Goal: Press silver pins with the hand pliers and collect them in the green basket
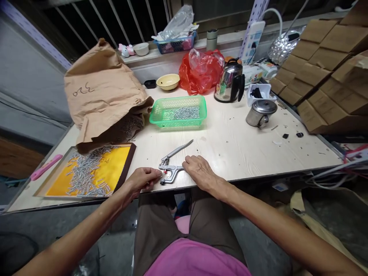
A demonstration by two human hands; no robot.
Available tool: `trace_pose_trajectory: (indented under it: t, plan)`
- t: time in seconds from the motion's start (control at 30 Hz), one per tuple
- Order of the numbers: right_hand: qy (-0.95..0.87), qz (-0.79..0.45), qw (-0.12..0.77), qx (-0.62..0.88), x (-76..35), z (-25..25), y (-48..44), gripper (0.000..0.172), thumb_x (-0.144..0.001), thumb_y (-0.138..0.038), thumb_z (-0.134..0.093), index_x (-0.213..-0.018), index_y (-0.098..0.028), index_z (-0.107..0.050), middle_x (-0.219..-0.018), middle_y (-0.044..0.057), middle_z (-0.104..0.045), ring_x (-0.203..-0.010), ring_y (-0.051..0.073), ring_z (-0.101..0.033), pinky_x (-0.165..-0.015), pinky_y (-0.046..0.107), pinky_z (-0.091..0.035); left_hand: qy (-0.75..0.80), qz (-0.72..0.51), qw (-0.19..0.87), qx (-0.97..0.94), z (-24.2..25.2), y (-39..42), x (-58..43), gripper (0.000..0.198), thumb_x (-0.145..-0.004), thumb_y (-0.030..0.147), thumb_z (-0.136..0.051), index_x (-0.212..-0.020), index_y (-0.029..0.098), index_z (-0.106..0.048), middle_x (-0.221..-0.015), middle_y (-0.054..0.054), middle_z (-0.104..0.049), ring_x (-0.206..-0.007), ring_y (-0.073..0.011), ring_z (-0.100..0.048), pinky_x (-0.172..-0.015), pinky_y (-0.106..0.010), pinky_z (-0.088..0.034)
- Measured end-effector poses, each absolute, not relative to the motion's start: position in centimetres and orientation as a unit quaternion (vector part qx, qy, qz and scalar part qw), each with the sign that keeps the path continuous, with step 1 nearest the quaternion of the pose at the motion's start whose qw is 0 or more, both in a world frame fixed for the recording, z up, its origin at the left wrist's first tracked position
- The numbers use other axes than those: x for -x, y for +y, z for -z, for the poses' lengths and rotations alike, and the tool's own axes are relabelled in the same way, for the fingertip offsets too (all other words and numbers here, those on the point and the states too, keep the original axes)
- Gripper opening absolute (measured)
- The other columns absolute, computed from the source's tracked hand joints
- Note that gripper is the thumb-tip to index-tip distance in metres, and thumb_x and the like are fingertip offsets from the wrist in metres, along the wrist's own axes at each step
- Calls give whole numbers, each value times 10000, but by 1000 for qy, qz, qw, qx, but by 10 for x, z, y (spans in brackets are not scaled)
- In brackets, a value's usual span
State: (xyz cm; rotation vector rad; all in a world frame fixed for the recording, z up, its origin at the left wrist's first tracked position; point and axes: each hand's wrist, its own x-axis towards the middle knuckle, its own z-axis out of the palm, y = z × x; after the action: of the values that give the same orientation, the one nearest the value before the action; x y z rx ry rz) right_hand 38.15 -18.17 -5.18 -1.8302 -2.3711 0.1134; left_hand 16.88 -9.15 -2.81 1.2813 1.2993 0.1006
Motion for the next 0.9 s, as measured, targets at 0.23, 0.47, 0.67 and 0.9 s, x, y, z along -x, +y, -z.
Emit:
trace_pose_trajectory:
  t: [0.23,0.47,0.67,0.9]
  plan:
    - [-784,-42,74,614,-383,52,-183,144,-908,-136,-422,-868,-173,-555,-886,44,-543,-800,163,-457,-671,301,-275,584,7,603,-543,30,-91,-175,419,-571,525,-700,-675,134,-591,-442,60,-489,-347,-32,-356,-369,-175,-209]
    - [-790,-43,87,606,-383,52,-183,176,-913,-116,-396,-861,-167,-556,-884,50,-549,-786,159,-453,-679,298,-284,586,72,590,-551,29,-87,-178,377,-609,505,-680,-637,150,-556,-376,45,-519,-310,-52,-393,-365,-171,-250]
    - [-785,-85,96,606,-396,45,-175,201,-891,-332,-497,-1008,-187,-571,-1085,90,-538,-988,216,-457,-785,334,-338,587,92,593,-543,23,-87,-181,407,-602,524,-694,-625,144,-551,-397,32,-543,-327,-61,-440,-378,-172,-271]
    - [-803,-141,42,577,-420,42,-131,1036,-599,-673,-653,-1382,-99,-291,-1421,221,-263,-1308,398,-158,-1009,580,-159,582,77,599,-544,25,-88,-177,470,-546,566,-710,-679,137,-570,-422,42,-541,-351,-61,-466,-386,-166,-305]
